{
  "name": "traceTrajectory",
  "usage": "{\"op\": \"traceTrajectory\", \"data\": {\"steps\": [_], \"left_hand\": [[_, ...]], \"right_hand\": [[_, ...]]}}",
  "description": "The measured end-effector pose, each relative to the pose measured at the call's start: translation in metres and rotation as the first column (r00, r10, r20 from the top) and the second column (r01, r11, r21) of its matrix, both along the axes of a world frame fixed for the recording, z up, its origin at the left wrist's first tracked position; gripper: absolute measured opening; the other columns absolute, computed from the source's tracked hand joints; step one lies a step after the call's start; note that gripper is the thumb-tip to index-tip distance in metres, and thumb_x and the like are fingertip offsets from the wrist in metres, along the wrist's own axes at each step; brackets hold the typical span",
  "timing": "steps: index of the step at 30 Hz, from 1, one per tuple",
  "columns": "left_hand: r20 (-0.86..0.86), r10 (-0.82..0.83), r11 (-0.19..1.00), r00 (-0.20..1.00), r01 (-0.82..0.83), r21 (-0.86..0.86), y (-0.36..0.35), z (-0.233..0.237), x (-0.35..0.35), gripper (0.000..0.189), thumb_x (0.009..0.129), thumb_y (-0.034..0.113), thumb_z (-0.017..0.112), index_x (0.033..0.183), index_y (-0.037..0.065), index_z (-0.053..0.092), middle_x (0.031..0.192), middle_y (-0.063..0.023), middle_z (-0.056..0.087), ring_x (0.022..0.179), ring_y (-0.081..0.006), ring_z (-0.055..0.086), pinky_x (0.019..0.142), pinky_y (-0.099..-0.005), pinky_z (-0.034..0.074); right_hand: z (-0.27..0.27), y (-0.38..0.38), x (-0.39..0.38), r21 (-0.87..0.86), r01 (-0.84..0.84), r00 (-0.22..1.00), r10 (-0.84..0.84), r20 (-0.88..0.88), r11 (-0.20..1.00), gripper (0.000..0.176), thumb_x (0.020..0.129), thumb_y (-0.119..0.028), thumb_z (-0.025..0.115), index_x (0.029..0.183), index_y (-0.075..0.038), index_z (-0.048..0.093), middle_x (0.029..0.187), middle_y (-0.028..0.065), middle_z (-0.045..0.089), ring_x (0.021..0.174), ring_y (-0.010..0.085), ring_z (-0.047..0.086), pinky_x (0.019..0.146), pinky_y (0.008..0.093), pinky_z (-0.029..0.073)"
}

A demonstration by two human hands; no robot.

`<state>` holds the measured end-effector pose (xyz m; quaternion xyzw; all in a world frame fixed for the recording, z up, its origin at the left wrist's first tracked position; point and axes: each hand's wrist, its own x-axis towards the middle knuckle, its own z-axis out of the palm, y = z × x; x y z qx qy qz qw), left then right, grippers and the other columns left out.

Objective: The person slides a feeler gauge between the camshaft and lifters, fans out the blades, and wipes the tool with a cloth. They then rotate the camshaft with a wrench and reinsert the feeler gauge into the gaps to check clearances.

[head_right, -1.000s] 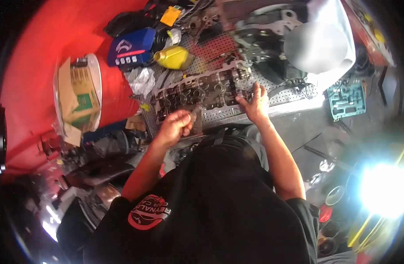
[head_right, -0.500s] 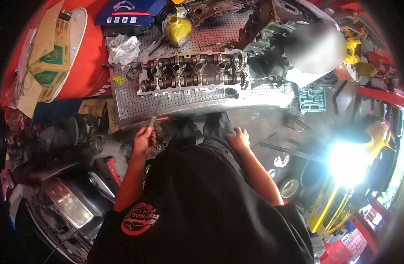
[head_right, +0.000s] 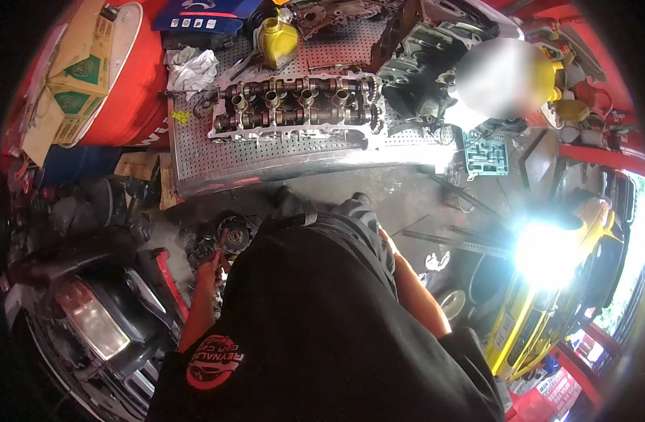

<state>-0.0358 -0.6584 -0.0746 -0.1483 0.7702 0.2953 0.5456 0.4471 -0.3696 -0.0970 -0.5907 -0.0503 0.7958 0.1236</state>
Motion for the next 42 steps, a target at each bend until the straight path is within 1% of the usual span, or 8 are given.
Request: {"op": "traceTrajectory", "data": {"steps": [6, 8, 10, 13, 18, 24, 28, 42], "left_hand": [[-0.004, 0.124, 0.987, 0.992, -0.123, 0.104, 0.008, 0.013, 0.081, 0.031, 0.092, 0.044, 0.065, 0.079, 0.017, 0.059, 0.058, 0.0037, 0.049, 0.042, -0.0071, 0.041, 0.037, -0.0233, 0.025], [-0.023, 0.173, 0.978, 0.985, -0.169, 0.122, 0.012, 0.002, 0.107, 0.033, 0.091, 0.045, 0.066, 0.079, 0.016, 0.058, 0.059, 0.0036, 0.050, 0.042, -0.0072, 0.041, 0.036, -0.0235, 0.025], [-0.093, 0.117, 0.989, 0.989, -0.108, 0.105, 0.032, 0.015, 0.139, 0.035, 0.091, 0.045, 0.066, 0.078, 0.014, 0.057, 0.059, 0.0027, 0.050, 0.044, -0.0078, 0.042, 0.038, -0.0239, 0.028], [-0.141, 0.042, 0.999, 0.989, -0.037, 0.038, 0.072, 0.053, 0.190, 0.031, 0.095, 0.038, 0.062, 0.079, 0.012, 0.056, 0.062, 0.0010, 0.053, 0.049, -0.0084, 0.048, 0.043, -0.0250, 0.036], [-0.167, 0.132, 0.980, 0.977, -0.103, 0.171, 0.048, 0.035, 0.252, 0.022, 0.097, 0.027, 0.057, 0.082, 0.011, 0.056, 0.066, -0.0006, 0.056, 0.053, -0.0110, 0.051, 0.047, -0.0268, 0.040], [-0.180, 0.201, 0.978, 0.963, -0.186, 0.098, 0.013, 0.028, 0.305, 0.032, 0.090, 0.046, 0.067, 0.078, 0.017, 0.059, 0.058, 0.0040, 0.047, 0.047, -0.0080, 0.042, 0.043, -0.0256, 0.027], [-0.163, 0.280, 0.960, 0.946, -0.271, 0.074, 0.000, 0.025, 0.322, 0.027, 0.091, 0.044, 0.065, 0.095, 0.018, 0.064, 0.060, 0.0034, 0.051, 0.047, -0.0081, 0.045, 0.043, -0.0256, 0.033], [-0.145, 0.625, 0.730, 0.767, -0.508, 0.458, 0.120, 0.017, 0.160, 0.040, 0.085, 0.054, 0.069, 0.079, 0.017, 0.056, 0.060, 0.0030, 0.046, 0.045, -0.0099, 0.044, 0.039, -0.0265, 0.031]], "right_hand": [[-0.061, 0.014, 0.085, 0.367, -0.355, 0.930, 0.364, 0.048, 0.860, 0.052, 0.099, -0.043, 0.049, 0.138, -0.010, 0.049, 0.135, 0.0093, 0.057, 0.122, 0.0255, 0.054, 0.107, 0.0379, 0.039], [-0.073, 0.028, 0.114, -0.041, -0.082, 0.996, 0.080, -0.030, 0.996, 0.051, 0.098, -0.044, 0.050, 0.135, -0.009, 0.053, 0.132, 0.0103, 0.060, 0.120, 0.0244, 0.055, 0.105, 0.0364, 0.041], [-0.104, 0.031, 0.149, 0.478, -0.415, 0.868, 0.494, -0.046, 0.774, 0.051, 0.099, -0.046, 0.048, 0.130, -0.007, 0.058, 0.127, 0.0107, 0.063, 0.115, 0.0241, 0.058, 0.102, 0.0339, 0.042], [-0.050, 0.070, 0.152, 0.004, -0.345, 0.938, 0.345, 0.045, 0.939, 0.051, 0.100, -0.044, 0.046, 0.131, -0.006, 0.057, 0.125, 0.0091, 0.064, 0.112, 0.0226, 0.059, 0.102, 0.0327, 0.043], [-0.147, 0.080, 0.244, 0.260, -0.780, 0.624, 0.674, 0.395, 0.569, 0.047, 0.100, -0.039, 0.051, 0.131, -0.005, 0.058, 0.121, 0.0081, 0.066, 0.108, 0.0181, 0.062, 0.095, 0.0330, 0.047], [-0.127, 0.101, 0.238, 0.113, -0.551, 0.831, 0.532, 0.162, 0.827, 0.040, 0.097, -0.035, 0.059, 0.123, -0.005, 0.065, 0.109, 0.0062, 0.070, 0.095, 0.0170, 0.065, 0.084, 0.0346, 0.053], [-0.129, 0.122, 0.236, 0.440, -0.865, 0.163, 0.693, 0.702, -0.243, 0.045, 0.093, -0.045, 0.059, 0.108, -0.004, 0.071, 0.101, 0.0157, 0.072, 0.095, 0.0238, 0.068, 0.082, 0.0364, 0.053], [-0.059, 0.153, 0.168, 0.180, -0.949, 0.308, 0.638, 0.706, 0.259, 0.053, 0.085, -0.048, 0.061, 0.107, 0.000, 0.071, 0.098, 0.0171, 0.073, 0.097, 0.0250, 0.069, 0.087, 0.0360, 0.051]]}}
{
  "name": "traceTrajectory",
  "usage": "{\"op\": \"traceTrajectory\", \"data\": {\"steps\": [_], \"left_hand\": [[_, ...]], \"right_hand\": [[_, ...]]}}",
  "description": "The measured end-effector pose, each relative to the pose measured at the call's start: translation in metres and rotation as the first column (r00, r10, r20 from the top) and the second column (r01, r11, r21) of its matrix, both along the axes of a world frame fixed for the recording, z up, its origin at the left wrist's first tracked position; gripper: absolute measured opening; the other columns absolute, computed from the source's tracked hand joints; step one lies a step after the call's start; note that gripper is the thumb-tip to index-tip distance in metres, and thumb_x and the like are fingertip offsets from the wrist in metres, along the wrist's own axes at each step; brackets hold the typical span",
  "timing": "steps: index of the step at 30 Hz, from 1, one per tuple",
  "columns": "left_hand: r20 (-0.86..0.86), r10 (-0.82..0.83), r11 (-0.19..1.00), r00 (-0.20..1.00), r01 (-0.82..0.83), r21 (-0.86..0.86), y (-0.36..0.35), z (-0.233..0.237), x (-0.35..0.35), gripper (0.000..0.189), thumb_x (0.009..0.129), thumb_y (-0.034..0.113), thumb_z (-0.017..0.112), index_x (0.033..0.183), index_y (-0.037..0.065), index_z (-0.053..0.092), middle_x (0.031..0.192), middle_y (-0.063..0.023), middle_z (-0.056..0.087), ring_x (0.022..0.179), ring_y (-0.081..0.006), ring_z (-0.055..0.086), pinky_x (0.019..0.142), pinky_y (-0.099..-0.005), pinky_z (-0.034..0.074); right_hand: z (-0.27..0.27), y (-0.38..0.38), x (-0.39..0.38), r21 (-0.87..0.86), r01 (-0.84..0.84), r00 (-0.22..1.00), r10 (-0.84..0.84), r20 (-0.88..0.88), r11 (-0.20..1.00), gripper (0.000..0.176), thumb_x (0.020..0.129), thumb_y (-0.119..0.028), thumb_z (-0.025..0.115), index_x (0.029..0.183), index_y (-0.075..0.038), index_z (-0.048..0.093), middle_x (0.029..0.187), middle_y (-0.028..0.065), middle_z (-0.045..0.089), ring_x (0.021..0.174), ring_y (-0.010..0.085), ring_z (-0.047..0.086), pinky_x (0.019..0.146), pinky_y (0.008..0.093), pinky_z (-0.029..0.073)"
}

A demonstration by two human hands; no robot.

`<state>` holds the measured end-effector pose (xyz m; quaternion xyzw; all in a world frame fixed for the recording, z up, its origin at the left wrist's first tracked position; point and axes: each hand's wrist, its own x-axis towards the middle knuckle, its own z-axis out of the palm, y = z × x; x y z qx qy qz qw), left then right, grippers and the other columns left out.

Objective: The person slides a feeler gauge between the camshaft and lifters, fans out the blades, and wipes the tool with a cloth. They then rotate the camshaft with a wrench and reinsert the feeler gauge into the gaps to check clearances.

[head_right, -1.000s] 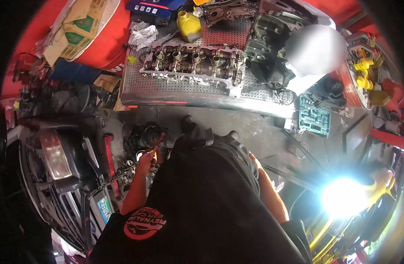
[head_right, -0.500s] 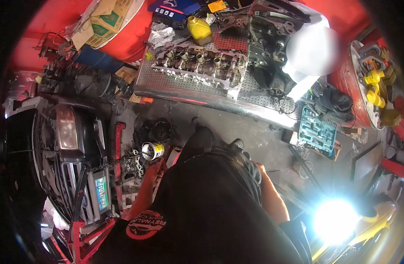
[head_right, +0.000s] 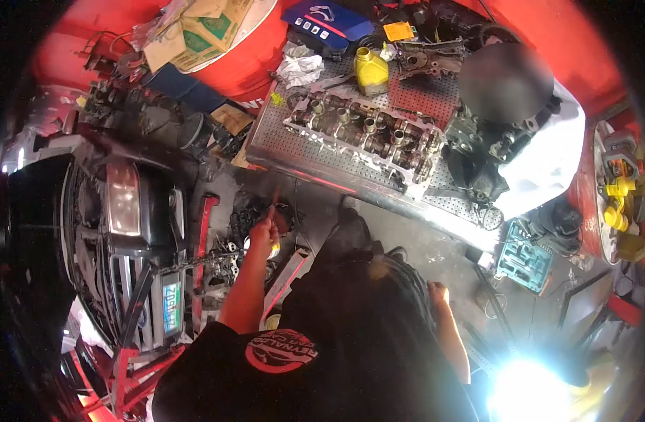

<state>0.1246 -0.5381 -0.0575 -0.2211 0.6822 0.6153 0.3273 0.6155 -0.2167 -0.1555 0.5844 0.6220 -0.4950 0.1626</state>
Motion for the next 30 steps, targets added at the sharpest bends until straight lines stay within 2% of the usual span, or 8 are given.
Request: {"op": "traceTrajectory", "data": {"steps": [11, 15, 18, 20, 22, 25, 28, 30], "left_hand": [[0.153, -0.232, 0.965, 0.961, 0.247, -0.087, 0.083, -0.085, -0.267, 0.017, 0.098, 0.036, 0.056, 0.090, 0.021, 0.060, 0.070, 0.0040, 0.054, 0.057, -0.0112, 0.050, 0.054, -0.0315, 0.043], [0.163, -0.164, 0.828, 0.973, 0.225, -0.514, 0.129, -0.049, -0.276, 0.033, 0.093, 0.040, 0.063, 0.103, 0.009, 0.062, 0.089, -0.0065, 0.066, 0.072, -0.0206, 0.063, 0.064, -0.0412, 0.049], [-0.081, -0.812, 0.205, 0.578, 0.152, -0.967, 0.116, -0.062, -0.286, 0.039, 0.089, 0.036, 0.068, 0.111, 0.005, 0.061, 0.095, -0.0089, 0.066, 0.079, -0.0227, 0.065, 0.072, -0.0424, 0.051], [-0.502, -0.687, 0.641, 0.525, 0.114, -0.759, 0.129, -0.051, -0.288, 0.033, 0.088, 0.021, 0.068, 0.113, 0.002, 0.060, 0.097, -0.0124, 0.067, 0.085, -0.0263, 0.067, 0.077, -0.0405, 0.052], [-0.725, -0.569, 0.811, 0.388, 0.123, -0.571, 0.202, 0.036, -0.269, 0.028, 0.082, 0.006, 0.067, 0.110, 0.002, 0.063, 0.093, -0.0167, 0.067, 0.085, -0.0334, 0.065, 0.079, -0.0401, 0.053], [-0.857, -0.473, 0.848, -0.203, 0.158, -0.506, 0.325, 0.107, -0.279, 0.021, 0.086, 0.007, 0.066, 0.107, 0.006, 0.064, 0.093, -0.0160, 0.068, 0.082, -0.0289, 0.068, 0.072, -0.0371, 0.054], [-0.277, -0.938, 0.206, -0.211, 0.304, -0.930, 0.421, 0.101, -0.304, 0.017, 0.086, 0.017, 0.054, 0.096, 0.006, 0.063, 0.090, -0.0169, 0.070, 0.087, -0.0383, 0.067, 0.074, -0.0498, 0.053], [-0.051, -0.915, -0.094, -0.401, 0.334, -0.938, 0.445, 0.040, -0.336, 0.026, 0.085, 0.015, 0.050, 0.099, 0.005, 0.069, 0.102, -0.0194, 0.070, 0.099, -0.0378, 0.067, 0.083, -0.0497, 0.053]], "right_hand": [[0.042, -0.045, -0.080, 0.114, 0.162, 0.980, -0.174, 0.099, 0.980, 0.046, 0.086, -0.044, 0.063, 0.105, -0.003, 0.071, 0.100, 0.0179, 0.072, 0.096, 0.0277, 0.068, 0.086, 0.0375, 0.051], [0.077, -0.060, -0.126, 0.095, 0.217, 0.968, -0.227, 0.110, 0.971, 0.043, 0.088, -0.043, 0.063, 0.104, -0.004, 0.071, 0.101, 0.0182, 0.071, 0.097, 0.0272, 0.068, 0.086, 0.0370, 0.050], [0.087, -0.071, -0.137, 0.096, 0.286, 0.952, -0.294, 0.085, 0.954, 0.041, 0.089, -0.041, 0.063, 0.106, -0.005, 0.071, 0.097, 0.0176, 0.072, 0.095, 0.0269, 0.068, 0.087, 0.0359, 0.050], [0.096, -0.084, -0.141, 0.159, 0.335, 0.931, -0.352, 0.094, 0.929, 0.043, 0.089, -0.040, 0.064, 0.108, -0.002, 0.069, 0.096, 0.0175, 0.072, 0.093, 0.0243, 0.068, 0.085, 0.0348, 0.051], [0.100, -0.098, -0.140, 0.056, 0.444, 0.882, -0.447, 0.145, 0.894, 0.043, 0.091, -0.038, 0.065, 0.112, -0.001, 0.067, 0.101, 0.0146, 0.071, 0.097, 0.0191, 0.066, 0.085, 0.0309, 0.050], [0.047, -0.148, -0.096, -0.141, 0.723, 0.610, -0.721, -0.329, 0.676, 0.041, 0.093, -0.035, 0.064, 0.115, -0.001, 0.066, 0.102, 0.0090, 0.069, 0.094, 0.0143, 0.063, 0.082, 0.0273, 0.048], [0.074, -0.137, -0.130, -0.200, 0.773, 0.595, -0.798, -0.098, 0.602, 0.037, 0.095, -0.033, 0.062, 0.116, -0.002, 0.065, 0.100, 0.0055, 0.067, 0.089, 0.0126, 0.060, 0.080, 0.0249, 0.045], [0.077, -0.148, -0.129, -0.030, 0.589, 0.806, -0.590, -0.053, 0.807, 0.038, 0.095, -0.034, 0.062, 0.114, -0.001, 0.065, 0.097, 0.0073, 0.067, 0.088, 0.0139, 0.058, 0.080, 0.0267, 0.045]]}}
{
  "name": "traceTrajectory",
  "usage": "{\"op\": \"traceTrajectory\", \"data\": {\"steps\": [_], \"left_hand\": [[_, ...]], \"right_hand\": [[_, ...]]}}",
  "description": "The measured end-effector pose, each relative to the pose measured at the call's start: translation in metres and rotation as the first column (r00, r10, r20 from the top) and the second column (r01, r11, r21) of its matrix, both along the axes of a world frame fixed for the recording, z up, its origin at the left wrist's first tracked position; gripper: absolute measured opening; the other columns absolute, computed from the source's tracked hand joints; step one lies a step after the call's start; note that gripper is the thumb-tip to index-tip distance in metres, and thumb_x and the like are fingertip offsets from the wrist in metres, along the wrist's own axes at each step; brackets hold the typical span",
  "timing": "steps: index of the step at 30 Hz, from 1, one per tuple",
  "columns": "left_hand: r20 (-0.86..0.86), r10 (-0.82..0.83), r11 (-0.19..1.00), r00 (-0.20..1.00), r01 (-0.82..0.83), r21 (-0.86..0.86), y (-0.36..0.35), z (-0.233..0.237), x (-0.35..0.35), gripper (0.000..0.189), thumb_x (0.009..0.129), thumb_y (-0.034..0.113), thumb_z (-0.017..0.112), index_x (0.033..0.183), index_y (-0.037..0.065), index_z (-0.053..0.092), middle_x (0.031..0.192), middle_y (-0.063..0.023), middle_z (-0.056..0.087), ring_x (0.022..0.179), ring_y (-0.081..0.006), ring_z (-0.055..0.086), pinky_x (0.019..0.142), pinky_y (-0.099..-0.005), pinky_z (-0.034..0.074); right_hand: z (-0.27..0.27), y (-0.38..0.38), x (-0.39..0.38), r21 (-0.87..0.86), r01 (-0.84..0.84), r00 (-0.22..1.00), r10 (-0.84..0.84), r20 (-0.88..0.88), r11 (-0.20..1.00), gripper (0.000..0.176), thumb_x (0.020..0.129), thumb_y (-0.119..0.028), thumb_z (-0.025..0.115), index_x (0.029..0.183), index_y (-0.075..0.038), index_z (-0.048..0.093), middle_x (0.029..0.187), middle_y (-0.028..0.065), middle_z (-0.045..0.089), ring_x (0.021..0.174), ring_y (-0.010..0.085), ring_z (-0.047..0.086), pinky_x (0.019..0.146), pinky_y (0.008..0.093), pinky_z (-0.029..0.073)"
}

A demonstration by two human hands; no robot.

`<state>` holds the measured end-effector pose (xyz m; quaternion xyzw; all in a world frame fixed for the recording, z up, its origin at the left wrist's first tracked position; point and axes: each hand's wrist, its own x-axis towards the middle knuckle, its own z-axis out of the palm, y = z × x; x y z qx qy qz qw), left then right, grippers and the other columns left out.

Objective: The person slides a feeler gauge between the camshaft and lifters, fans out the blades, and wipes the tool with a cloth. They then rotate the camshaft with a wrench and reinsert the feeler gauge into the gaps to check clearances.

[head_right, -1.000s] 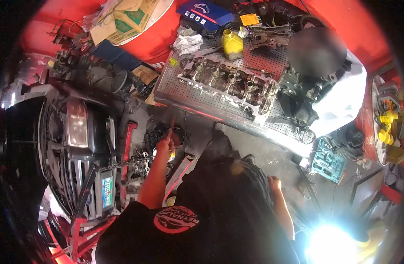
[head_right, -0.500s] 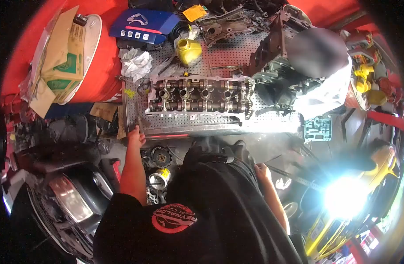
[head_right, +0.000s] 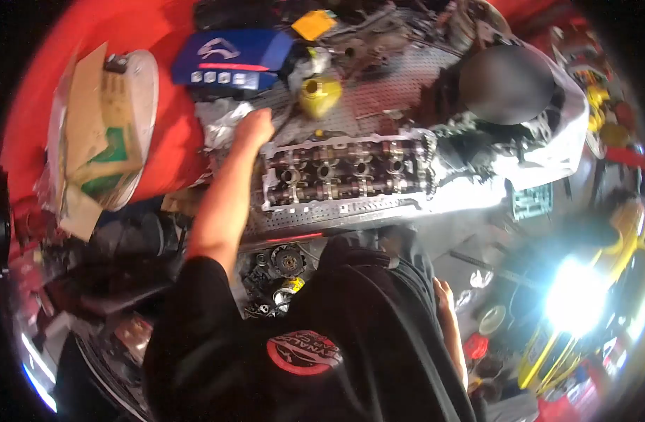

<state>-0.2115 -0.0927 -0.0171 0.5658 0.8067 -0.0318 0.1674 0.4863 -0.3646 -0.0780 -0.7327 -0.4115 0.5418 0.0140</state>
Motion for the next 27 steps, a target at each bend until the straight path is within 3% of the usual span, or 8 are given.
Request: {"op": "traceTrajectory", "data": {"steps": [3, 6, 11, 14, 18, 22, 24, 27], "left_hand": [[0.038, -0.068, 0.947, 0.997, 0.077, -0.312, 0.014, -0.074, -0.037, 0.032, 0.085, 0.014, 0.050, 0.103, 0.000, 0.071, 0.114, -0.0253, 0.065, 0.110, -0.0376, 0.063, 0.094, -0.0463, 0.051], [0.025, -0.129, 0.877, 0.991, 0.126, -0.463, 0.017, -0.136, -0.063, 0.039, 0.076, 0.024, 0.073, 0.107, 0.000, 0.070, 0.115, -0.0256, 0.064, 0.112, -0.0365, 0.063, 0.096, -0.0455, 0.050], [-0.072, -0.124, 0.813, 0.990, 0.060, -0.579, 0.033, -0.092, -0.020, 0.041, 0.075, 0.024, 0.074, 0.113, 0.010, 0.070, 0.123, -0.0139, 0.065, 0.115, -0.0318, 0.062, 0.095, -0.0417, 0.051], [-0.070, -0.214, 0.758, 0.974, 0.120, -0.641, 0.035, -0.085, -0.018, 0.039, 0.074, 0.021, 0.072, 0.112, 0.010, 0.070, 0.121, -0.0145, 0.066, 0.114, -0.0316, 0.062, 0.094, -0.0419, 0.051], [-0.122, -0.371, 0.863, 0.921, 0.293, -0.412, 0.023, -0.078, -0.034, 0.032, 0.080, 0.006, 0.058, 0.109, 0.008, 0.071, 0.114, -0.0192, 0.067, 0.106, -0.0353, 0.066, 0.087, -0.0437, 0.054], [-0.152, -0.520, 0.807, 0.841, 0.424, -0.412, 0.025, -0.032, -0.043, 0.020, 0.082, 0.006, 0.055, 0.095, 0.004, 0.070, 0.102, -0.0214, 0.069, 0.097, -0.0385, 0.067, 0.081, -0.0472, 0.055], [-0.189, -0.437, 0.840, 0.879, 0.323, -0.436, 0.024, 0.018, -0.018, 0.021, 0.082, 0.006, 0.057, 0.093, 0.003, 0.075, 0.103, -0.0191, 0.071, 0.099, -0.0345, 0.069, 0.083, -0.0436, 0.056], [-0.150, -0.318, 0.915, 0.936, 0.262, -0.307, 0.003, 0.043, -0.020, 0.024, 0.083, 0.007, 0.053, 0.096, -0.003, 0.071, 0.105, -0.0247, 0.068, 0.099, -0.0393, 0.067, 0.085, -0.0459, 0.054]], "right_hand": [[0.035, -0.013, -0.040, -0.011, 0.187, 0.980, -0.186, 0.070, 0.982, 0.043, 0.094, -0.037, 0.062, 0.115, -0.001, 0.064, 0.103, 0.0093, 0.067, 0.095, 0.0161, 0.059, 0.086, 0.0290, 0.045], [0.043, -0.056, -0.053, 0.030, 0.374, 0.925, -0.375, 0.064, 0.927, 0.046, 0.093, -0.040, 0.062, 0.119, -0.002, 0.064, 0.112, 0.0091, 0.068, 0.104, 0.0173, 0.060, 0.094, 0.0295, 0.044], [0.051, -0.086, -0.067, -0.125, 0.482, 0.866, -0.451, 0.214, 0.867, 0.055, 0.089, -0.051, 0.066, 0.116, -0.003, 0.066, 0.106, 0.0067, 0.069, 0.098, 0.0158, 0.060, 0.090, 0.0279, 0.045], [0.051, -0.089, -0.076, -0.104, 0.482, 0.867, -0.456, 0.201, 0.870, 0.054, 0.089, -0.050, 0.065, 0.116, -0.003, 0.066, 0.107, 0.0071, 0.069, 0.099, 0.0158, 0.060, 0.090, 0.0283, 0.045], [0.032, -0.095, -0.067, -0.086, 0.440, 0.891, -0.423, 0.162, 0.894, 0.053, 0.090, -0.048, 0.064, 0.116, -0.003, 0.066, 0.108, 0.0079, 0.069, 0.100, 0.0161, 0.060, 0.091, 0.0289, 0.045], [0.042, -0.049, -0.078, -0.088, 0.341, 0.935, -0.328, 0.131, 0.936, 0.048, 0.091, -0.042, 0.064, 0.115, -0.001, 0.066, 0.108, 0.0130, 0.070, 0.100, 0.0193, 0.063, 0.091, 0.0311, 0.047], [0.038, -0.030, -0.073, -0.135, 0.252, 0.963, -0.234, 0.134, 0.958, 0.054, 0.090, -0.045, 0.064, 0.120, -0.001, 0.063, 0.111, 0.0135, 0.069, 0.101, 0.0211, 0.063, 0.092, 0.0317, 0.047], [0.037, -0.011, -0.075, -0.149, 0.181, 0.962, -0.206, -0.177, 0.972, 0.060, 0.090, -0.049, 0.060, 0.126, -0.001, 0.060, 0.128, 0.0177, 0.060, 0.119, 0.0240, 0.056, 0.100, 0.0358, 0.042]]}}
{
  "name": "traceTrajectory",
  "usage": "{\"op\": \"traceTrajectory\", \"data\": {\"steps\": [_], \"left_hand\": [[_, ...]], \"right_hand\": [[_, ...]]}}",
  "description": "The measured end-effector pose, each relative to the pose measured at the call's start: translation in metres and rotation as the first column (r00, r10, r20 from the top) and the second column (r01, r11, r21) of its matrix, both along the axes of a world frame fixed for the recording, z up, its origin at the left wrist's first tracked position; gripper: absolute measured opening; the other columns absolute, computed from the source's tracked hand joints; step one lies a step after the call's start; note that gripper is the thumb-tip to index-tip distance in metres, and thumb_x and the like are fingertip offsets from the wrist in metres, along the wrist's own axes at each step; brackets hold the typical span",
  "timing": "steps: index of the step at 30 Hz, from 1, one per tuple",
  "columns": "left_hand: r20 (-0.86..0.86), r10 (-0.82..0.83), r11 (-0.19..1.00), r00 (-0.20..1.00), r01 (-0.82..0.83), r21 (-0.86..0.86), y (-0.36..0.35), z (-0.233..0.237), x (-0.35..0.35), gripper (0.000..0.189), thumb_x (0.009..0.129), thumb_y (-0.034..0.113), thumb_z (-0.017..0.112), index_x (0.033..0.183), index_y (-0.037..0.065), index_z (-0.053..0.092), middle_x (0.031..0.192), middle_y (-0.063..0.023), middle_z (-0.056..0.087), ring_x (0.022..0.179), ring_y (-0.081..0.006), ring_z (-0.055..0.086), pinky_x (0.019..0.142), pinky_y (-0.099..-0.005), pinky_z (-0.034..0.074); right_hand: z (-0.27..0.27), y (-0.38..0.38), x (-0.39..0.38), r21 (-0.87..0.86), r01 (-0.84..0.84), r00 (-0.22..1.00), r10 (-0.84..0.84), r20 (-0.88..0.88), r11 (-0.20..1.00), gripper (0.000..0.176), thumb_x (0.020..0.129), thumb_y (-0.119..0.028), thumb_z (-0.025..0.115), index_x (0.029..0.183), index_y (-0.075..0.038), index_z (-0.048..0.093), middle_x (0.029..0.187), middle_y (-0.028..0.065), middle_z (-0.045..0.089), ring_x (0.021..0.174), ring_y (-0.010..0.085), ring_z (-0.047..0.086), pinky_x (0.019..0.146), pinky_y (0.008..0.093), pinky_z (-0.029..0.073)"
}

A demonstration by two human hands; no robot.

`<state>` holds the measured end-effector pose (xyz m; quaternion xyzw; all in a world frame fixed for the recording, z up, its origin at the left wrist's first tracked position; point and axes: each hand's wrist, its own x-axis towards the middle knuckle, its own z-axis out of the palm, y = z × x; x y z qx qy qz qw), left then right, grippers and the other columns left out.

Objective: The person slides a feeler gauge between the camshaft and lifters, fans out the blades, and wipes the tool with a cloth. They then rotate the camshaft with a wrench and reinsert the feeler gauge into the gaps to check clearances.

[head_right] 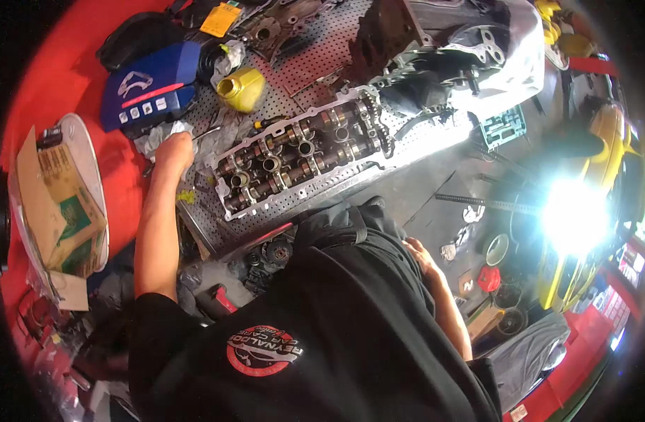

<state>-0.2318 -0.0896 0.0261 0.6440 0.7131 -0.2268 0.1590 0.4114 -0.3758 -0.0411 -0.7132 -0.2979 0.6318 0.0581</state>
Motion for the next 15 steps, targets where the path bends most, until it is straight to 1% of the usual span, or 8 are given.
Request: {"op": "traceTrajectory", "data": {"steps": [1, 3, 5, 6, 8, 11, 13, 15], "left_hand": [[0.040, 0.049, 0.999, 0.998, -0.049, 0.004, -0.010, 0.004, -0.008, 0.024, 0.083, 0.006, 0.052, 0.096, -0.004, 0.070, 0.105, -0.0257, 0.067, 0.099, -0.0402, 0.066, 0.085, -0.0461, 0.054], [0.122, 0.141, 0.990, 0.983, -0.143, 0.007, -0.026, 0.016, -0.017, 0.025, 0.083, 0.005, 0.050, 0.097, -0.005, 0.068, 0.105, -0.0277, 0.066, 0.100, -0.0419, 0.065, 0.086, -0.0466, 0.053], [0.184, 0.221, 0.963, 0.958, -0.244, 0.116, -0.058, 0.053, 0.000, 0.021, 0.085, 0.006, 0.050, 0.095, -0.003, 0.066, 0.100, -0.0294, 0.064, 0.098, -0.0439, 0.063, 0.082, -0.0489, 0.051], [0.210, 0.290, 0.935, 0.934, -0.324, 0.147, -0.074, 0.074, 0.018, 0.019, 0.086, 0.007, 0.051, 0.095, -0.002, 0.066, 0.098, -0.0292, 0.064, 0.096, -0.0444, 0.063, 0.080, -0.0497, 0.050], [0.327, 0.406, 0.868, 0.854, -0.472, 0.155, -0.106, 0.096, 0.059, 0.016, 0.087, 0.010, 0.054, 0.093, 0.001, 0.065, 0.094, -0.0283, 0.063, 0.092, -0.0456, 0.062, 0.076, -0.0510, 0.049], [0.466, 0.359, 0.850, 0.809, -0.490, 0.195, -0.153, 0.097, 0.138, 0.014, 0.086, 0.014, 0.058, 0.093, 0.004, 0.065, 0.088, -0.0233, 0.065, 0.085, -0.0446, 0.062, 0.073, -0.0505, 0.049], [0.506, 0.357, 0.884, 0.785, -0.459, 0.089, -0.168, 0.109, 0.215, 0.013, 0.084, 0.013, 0.059, 0.092, 0.005, 0.065, 0.087, -0.0223, 0.066, 0.083, -0.0411, 0.064, 0.073, -0.0500, 0.051], [0.535, 0.217, 0.937, 0.816, -0.327, 0.119, -0.185, 0.104, 0.277, 0.023, 0.082, 0.015, 0.066, 0.104, 0.008, 0.066, 0.097, -0.0158, 0.068, 0.085, -0.0349, 0.066, 0.077, -0.0457, 0.052]], "right_hand": [[-0.002, 0.005, 0.003, 0.061, -0.022, 0.992, 0.029, -0.122, 0.998, 0.060, 0.090, -0.049, 0.060, 0.127, -0.001, 0.059, 0.132, 0.0186, 0.058, 0.123, 0.0244, 0.054, 0.102, 0.0367, 0.041], [0.014, 0.031, 0.009, 0.107, -0.391, 0.911, 0.401, -0.098, 0.914, 0.059, 0.091, -0.047, 0.058, 0.128, -0.002, 0.059, 0.133, 0.0203, 0.056, 0.128, 0.0284, 0.050, 0.106, 0.0387, 0.038], [0.083, 0.096, -0.042, 0.169, -0.655, 0.744, 0.667, -0.028, 0.737, 0.057, 0.091, -0.045, 0.058, 0.128, -0.002, 0.059, 0.131, 0.0206, 0.057, 0.126, 0.0301, 0.051, 0.105, 0.0386, 0.039], [0.082, 0.102, -0.049, 0.029, -0.615, 0.787, 0.611, 0.086, 0.788, 0.048, 0.090, -0.035, 0.062, 0.125, -0.002, 0.060, 0.125, 0.0220, 0.059, 0.122, 0.0340, 0.053, 0.104, 0.0388, 0.040], [0.112, 0.134, -0.083, 0.260, -0.669, 0.743, 0.621, 0.250, 0.696, 0.047, 0.085, -0.025, 0.069, 0.125, -0.003, 0.058, 0.126, 0.0207, 0.057, 0.122, 0.0355, 0.051, 0.104, 0.0394, 0.041], [0.152, 0.177, -0.150, 0.615, -0.762, 0.583, 0.631, 0.513, 0.204, 0.059, 0.080, -0.023, 0.074, 0.132, -0.007, 0.051, 0.136, 0.0172, 0.049, 0.130, 0.0371, 0.043, 0.108, 0.0473, 0.037], [0.171, 0.196, -0.183, 0.583, -0.793, 0.350, 0.649, 0.675, -0.179, 0.060, 0.080, -0.024, 0.071, 0.135, -0.010, 0.051, 0.135, 0.0146, 0.049, 0.134, 0.0352, 0.037, 0.112, 0.0544, 0.029], [0.158, 0.203, -0.195, 0.576, -0.711, 0.282, 0.587, 0.759, -0.403, 0.047, 0.081, -0.023, 0.068, 0.126, -0.012, 0.058, 0.122, 0.0128, 0.059, 0.123, 0.0316, 0.051, 0.107, 0.0491, 0.037]]}}
